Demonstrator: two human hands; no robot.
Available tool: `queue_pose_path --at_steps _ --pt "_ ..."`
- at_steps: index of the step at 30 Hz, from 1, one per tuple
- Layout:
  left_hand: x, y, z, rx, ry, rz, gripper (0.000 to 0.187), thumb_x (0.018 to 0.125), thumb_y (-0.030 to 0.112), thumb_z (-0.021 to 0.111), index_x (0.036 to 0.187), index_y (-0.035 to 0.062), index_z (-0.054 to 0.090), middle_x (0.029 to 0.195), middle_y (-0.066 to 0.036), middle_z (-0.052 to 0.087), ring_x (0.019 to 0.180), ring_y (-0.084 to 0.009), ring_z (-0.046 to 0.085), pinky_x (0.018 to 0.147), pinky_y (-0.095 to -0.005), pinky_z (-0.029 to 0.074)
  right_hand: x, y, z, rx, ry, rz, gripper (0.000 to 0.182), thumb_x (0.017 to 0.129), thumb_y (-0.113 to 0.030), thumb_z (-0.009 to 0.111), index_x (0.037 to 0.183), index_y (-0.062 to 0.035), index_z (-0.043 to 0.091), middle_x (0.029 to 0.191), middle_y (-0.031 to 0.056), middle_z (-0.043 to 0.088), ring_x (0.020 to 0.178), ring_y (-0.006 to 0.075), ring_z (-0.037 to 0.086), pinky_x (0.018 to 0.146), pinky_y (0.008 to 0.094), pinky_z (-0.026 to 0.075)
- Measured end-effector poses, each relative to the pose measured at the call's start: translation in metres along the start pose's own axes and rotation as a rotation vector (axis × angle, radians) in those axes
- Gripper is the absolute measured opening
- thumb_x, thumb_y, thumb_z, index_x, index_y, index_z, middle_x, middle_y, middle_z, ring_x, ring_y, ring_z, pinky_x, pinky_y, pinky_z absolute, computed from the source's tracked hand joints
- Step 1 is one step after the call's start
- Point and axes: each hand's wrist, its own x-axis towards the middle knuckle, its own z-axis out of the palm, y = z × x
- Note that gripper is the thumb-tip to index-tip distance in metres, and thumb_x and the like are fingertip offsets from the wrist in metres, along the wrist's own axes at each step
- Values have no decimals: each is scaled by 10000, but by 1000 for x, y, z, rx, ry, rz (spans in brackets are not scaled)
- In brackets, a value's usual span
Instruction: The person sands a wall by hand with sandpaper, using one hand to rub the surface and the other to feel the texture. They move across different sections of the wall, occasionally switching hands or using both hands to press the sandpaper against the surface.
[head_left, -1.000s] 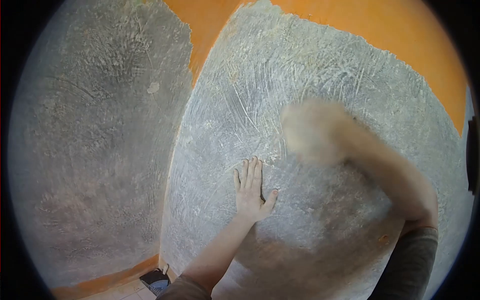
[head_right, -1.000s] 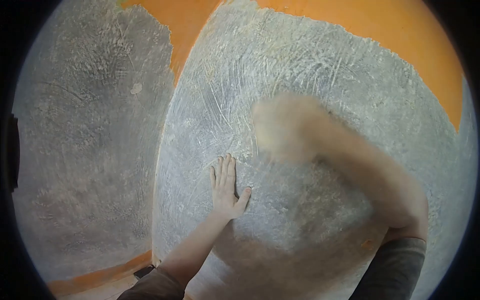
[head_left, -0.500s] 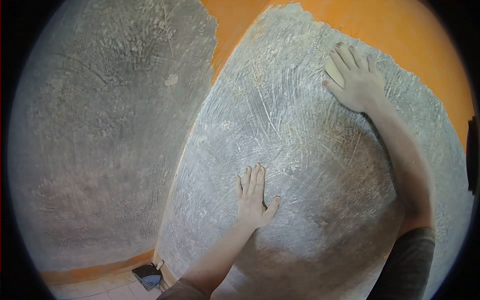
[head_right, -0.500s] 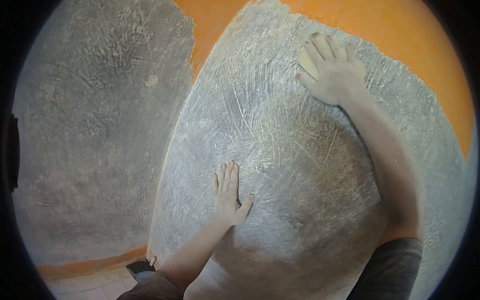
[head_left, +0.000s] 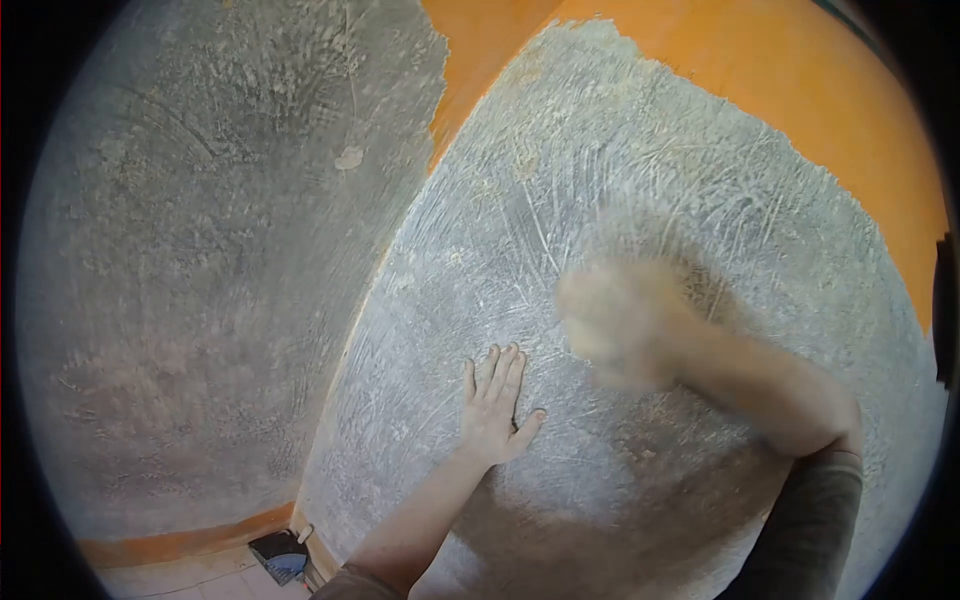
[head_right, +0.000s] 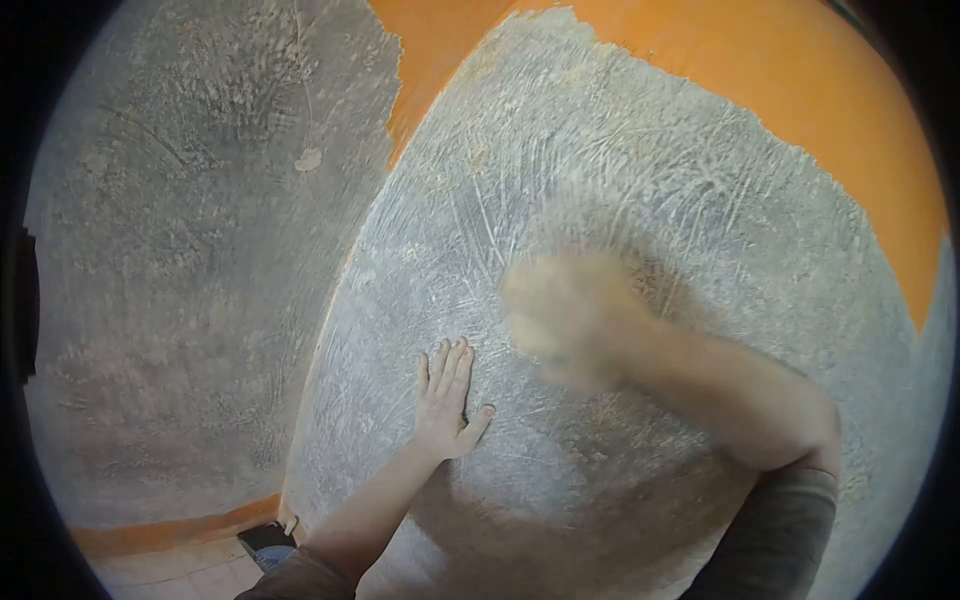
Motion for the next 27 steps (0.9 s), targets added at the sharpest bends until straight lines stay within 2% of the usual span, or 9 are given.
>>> queue_pose_path --at_steps 3,6,10,12,15,20,24,26,27 --pt "-5 -3 -1 3 -18 -18 850 901 460 535 1528 -33 241 1585 -241 261 1471 -457 202 1162 -650 61 19 11 -23 -43 -100 351 242 889 -166 591 1061 2 617 1068 189 635 987 297 660 868 477 537" --pt "-13 -5 0 25 -30 -59 867 887 445 546 1533 -32 218 1602 -220 231 1481 -442 176 1164 -652 53 12 55 -47 -133 207 623 220 881 -161 573 1020 2 623 1088 192 633 1001 278 659 815 452 547" --pt "-13 10 1 28 -41 -106 889 893 446 533 1542 -38 165 1613 -239 178 1487 -450 146 1158 -662 27 22 -21 -23 18 -558 254 300 946 -258 500 1089 -13 596 1188 157 603 1032 258 643 702 398 562" --pt "-9 10 -5 23 -53 -120 897 897 438 531 1546 -42 139 1616 -252 152 1492 -457 116 1157 -661 12 -1 -35 -15 -50 -328 -158 287 935 -231 505 1069 -12 635 1044 144 662 928 252 670 674 372 563" --pt "-18 18 -8 -18 -117 -154 904 903 432 527 1549 -46 114 1619 -263 127 1500 -462 70 1157 -657 -5 8 19 -76 -89 11 439 203 818 -167 570 816 -33 723 930 195 700 890 336 702 721 454 576" --pt "-20 25 -6 -28 -105 -198 909 906 442 527 1552 -38 105 1626 -249 115 1506 -447 54 1152 -668 -10 -29 -29 -17 -104 -274 -77 266 896 -180 524 1037 -7 668 925 212 713 889 285 711 737 416 576" --pt "-21 31 0 -52 -48 -221 909 906 419 529 1549 -50 92 1625 -262 88 1501 -467 38 1151 -663 -20 -33 -7 -53 120 -275 376 209 905 -130 537 951 -5 699 1038 218 690 939 293 704 725 387 564" --pt "-25 40 6 -71 -19 -241 913 903 409 533 1544 -66 90 1619 -282 79 1497 -480 32 1151 -659 -27 -45 46 -59 188 -42 728 202 911 -136 530 960 -16 685 971 166 655 924 312 663 781 429 543" --pt "-26 48 11 -76 8 -253 920 901 418 534 1540 -73 92 1614 -294 81 1495 -485 33 1149 -661 -31 -61 56 -48 1 220 670 187 900 -132 532 953 -21 674 934 145 641 904 315 649 799 432 535"
